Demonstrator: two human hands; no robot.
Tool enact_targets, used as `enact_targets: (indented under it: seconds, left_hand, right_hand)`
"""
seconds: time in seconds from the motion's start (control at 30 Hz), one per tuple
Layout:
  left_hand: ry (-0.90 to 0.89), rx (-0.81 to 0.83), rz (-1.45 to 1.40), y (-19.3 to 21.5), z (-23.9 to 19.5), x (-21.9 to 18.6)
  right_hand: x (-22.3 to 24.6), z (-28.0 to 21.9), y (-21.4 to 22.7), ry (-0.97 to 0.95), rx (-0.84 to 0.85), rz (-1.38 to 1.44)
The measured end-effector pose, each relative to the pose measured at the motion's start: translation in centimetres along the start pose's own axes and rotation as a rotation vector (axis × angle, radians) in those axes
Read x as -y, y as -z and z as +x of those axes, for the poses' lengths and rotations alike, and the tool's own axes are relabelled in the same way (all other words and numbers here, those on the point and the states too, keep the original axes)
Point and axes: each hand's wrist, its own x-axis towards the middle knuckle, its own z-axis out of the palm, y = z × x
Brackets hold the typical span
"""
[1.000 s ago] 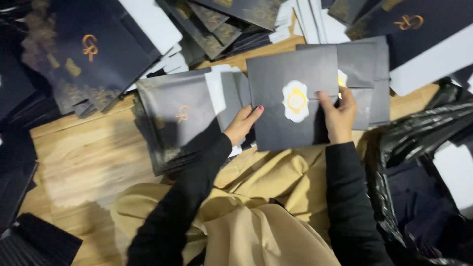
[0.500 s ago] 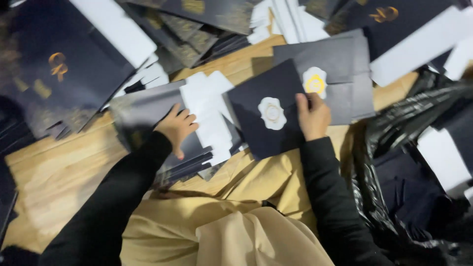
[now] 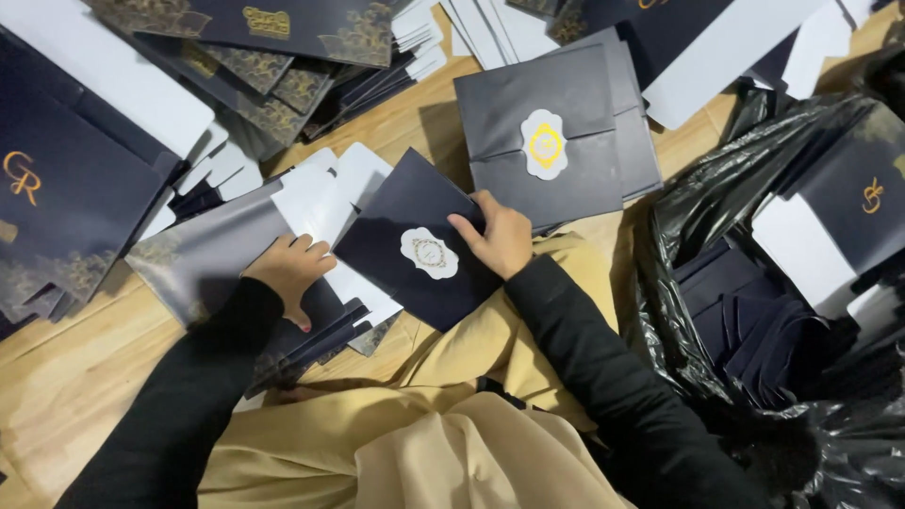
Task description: Manually folding decorative invitation folders, inserting paper cards into them, and stacking the finished products on the floor.
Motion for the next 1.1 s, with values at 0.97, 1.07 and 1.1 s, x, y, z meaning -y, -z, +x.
enact_targets:
  seconds: [0.97,1.07,1.1]
  left_hand:
    - [0.406,-0.564,-1.624,6.3,-0.5,-4.3]
    - [0.541,-0.662,-1.682,4.2,-3.3,-4.7]
    - [0.535,-0.668,-1.675,2.8,-4.2,-5.4]
  right_hand:
    - [0.1,3.3,5.6,0.538,-0.129,0.133]
    - [-5.5,4.8,4.7,0.731,-0.120,-0.537]
    - [-5.7,4.4,5.5,0.731,-0.130,-0.539]
